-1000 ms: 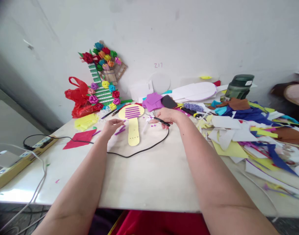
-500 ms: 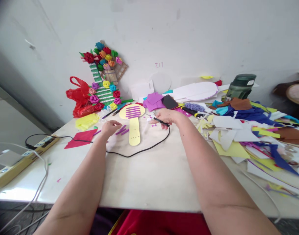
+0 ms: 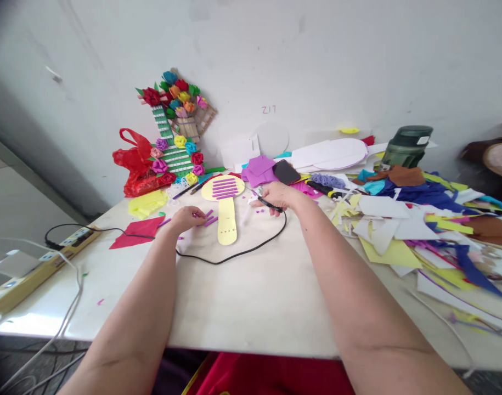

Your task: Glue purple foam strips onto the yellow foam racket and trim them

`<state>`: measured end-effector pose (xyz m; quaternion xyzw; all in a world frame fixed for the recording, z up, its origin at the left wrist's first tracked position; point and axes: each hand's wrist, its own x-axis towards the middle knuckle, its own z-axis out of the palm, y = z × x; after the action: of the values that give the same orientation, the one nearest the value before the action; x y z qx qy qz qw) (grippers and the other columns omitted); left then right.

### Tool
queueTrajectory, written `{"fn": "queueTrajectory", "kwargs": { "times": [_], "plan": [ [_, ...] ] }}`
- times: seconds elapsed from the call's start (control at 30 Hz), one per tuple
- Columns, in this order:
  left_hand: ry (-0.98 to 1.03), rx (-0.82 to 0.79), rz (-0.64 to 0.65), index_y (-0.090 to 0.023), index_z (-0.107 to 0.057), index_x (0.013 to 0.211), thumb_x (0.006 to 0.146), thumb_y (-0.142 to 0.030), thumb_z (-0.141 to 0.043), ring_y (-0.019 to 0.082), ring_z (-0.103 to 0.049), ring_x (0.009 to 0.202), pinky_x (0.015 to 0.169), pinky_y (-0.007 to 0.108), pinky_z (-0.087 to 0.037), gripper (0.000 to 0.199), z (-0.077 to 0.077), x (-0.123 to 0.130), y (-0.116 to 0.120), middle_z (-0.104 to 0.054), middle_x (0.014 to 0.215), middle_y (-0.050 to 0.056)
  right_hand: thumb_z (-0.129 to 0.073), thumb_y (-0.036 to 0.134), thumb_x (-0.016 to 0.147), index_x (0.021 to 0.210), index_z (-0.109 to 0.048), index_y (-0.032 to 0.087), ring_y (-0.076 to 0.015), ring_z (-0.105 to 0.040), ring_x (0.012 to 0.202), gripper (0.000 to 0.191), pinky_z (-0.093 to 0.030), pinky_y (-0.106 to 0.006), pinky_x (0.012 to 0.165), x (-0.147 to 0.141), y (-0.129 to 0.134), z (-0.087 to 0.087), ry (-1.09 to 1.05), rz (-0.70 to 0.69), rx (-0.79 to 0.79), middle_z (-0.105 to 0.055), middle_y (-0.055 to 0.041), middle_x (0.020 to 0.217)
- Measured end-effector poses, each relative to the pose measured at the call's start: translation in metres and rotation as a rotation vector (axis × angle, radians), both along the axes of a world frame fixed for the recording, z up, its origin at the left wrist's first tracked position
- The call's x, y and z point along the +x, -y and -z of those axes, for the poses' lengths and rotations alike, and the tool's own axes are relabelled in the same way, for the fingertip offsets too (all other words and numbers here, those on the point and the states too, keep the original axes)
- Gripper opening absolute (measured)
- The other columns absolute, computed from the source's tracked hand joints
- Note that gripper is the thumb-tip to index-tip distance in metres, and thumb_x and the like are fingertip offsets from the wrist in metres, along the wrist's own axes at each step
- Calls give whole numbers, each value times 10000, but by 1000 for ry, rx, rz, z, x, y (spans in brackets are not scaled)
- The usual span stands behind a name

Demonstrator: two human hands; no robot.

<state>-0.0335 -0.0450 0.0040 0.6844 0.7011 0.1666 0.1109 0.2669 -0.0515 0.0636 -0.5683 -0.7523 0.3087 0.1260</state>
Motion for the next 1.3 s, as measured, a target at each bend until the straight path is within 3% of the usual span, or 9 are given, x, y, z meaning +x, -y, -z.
{"fn": "queueTrajectory", "kwargs": {
  "times": [0.17, 0.3, 0.43, 0.63, 0.8, 0.9, 1.0, 1.13, 1.3],
  "plan": [
    [-75, 113, 15, -241, -714, 765, 643, -364, -622, 207, -600, 778, 680, 285, -426, 197, 1, -1, -2, -671, 830, 45, -632, 585, 660, 693, -585, 141, -91, -526, 397, 448, -284, -182, 347, -1, -2, 2, -20, 22, 7, -580, -23, 495],
    [8, 204, -22, -225, -708, 798, 671, -376, -619, 189, -609, 775, 692, 268, -439, 216, 0, -2, -3, -680, 856, 46, -645, 582, 650, 725, -605, 140, -91, -530, 398, 450, -292, -175, 347, -3, -2, 2, -51, 37, 12, -576, -18, 490],
    [106, 211, -37, -221, -688, 842, 687, -374, -610, 163, -607, 723, 674, 252, -443, 231, -2, 1, -2, -684, 809, 20, -659, 597, 623, 742, -623, 132, -93, -538, 411, 481, -297, -169, 340, -5, -1, 1, -81, 34, 13, -591, -31, 514],
    [-116, 159, 95, -245, -712, 775, 649, -349, -642, 247, -561, 905, 790, 328, -414, 178, -1, 7, 3, -643, 914, 60, -663, 620, 596, 728, -621, 138, -108, -548, 416, 502, -355, -182, 348, -8, -7, 9, -99, 21, 1, -598, -44, 515],
    [-81, 182, 109, -235, -696, 691, 665, -293, -637, 240, -546, 937, 814, 320, -412, 87, 4, 6, 2, -634, 951, 59, -661, 638, 580, 734, -623, 139, -117, -554, 414, 524, -372, -192, 344, -9, -12, 14, -113, 3, 10, -616, -57, 537],
    [108, 265, 121, -215, -672, 665, 652, -277, -660, 208, -566, 900, 766, 286, -432, 65, 3, 4, 0, -657, 932, 43, -665, 627, 584, 755, -638, 136, -115, -551, 410, 521, -367, -190, 344, -10, -10, 12, -124, 8, 16, -610, -54, 533],
    [484, 296, 116, -176, -666, 719, 660, -356, -674, 165, -585, 715, 631, 268, -437, 190, -1, 6, 1, -678, 798, 52, -663, 616, 595, 777, -652, 133, -107, -541, 407, 517, -364, -187, 349, -12, -7, 9, -151, 6, 35, -602, -48, 531],
    [946, 255, 304, -137, -659, 772, 637, -388, -710, 117, -556, 584, 543, 241, -411, 290, -3, 16, 3, -673, 712, 57, -670, 592, 600, 826, -658, 135, -87, -520, 418, 511, -402, -195, 399, -15, -7, 11, -227, -54, 99, -598, -28, 558],
    [1121, 176, 385, -119, -683, 862, 602, -345, -747, 112, -560, 589, 555, 244, -424, 350, -2, 31, 3, -679, 737, 63, -676, 548, 609, 874, -657, 148, -92, -514, 509, 480, -419, -210, 491, -24, -6, 16, -306, -207, 171, -574, 1, 590]
  ]
}}
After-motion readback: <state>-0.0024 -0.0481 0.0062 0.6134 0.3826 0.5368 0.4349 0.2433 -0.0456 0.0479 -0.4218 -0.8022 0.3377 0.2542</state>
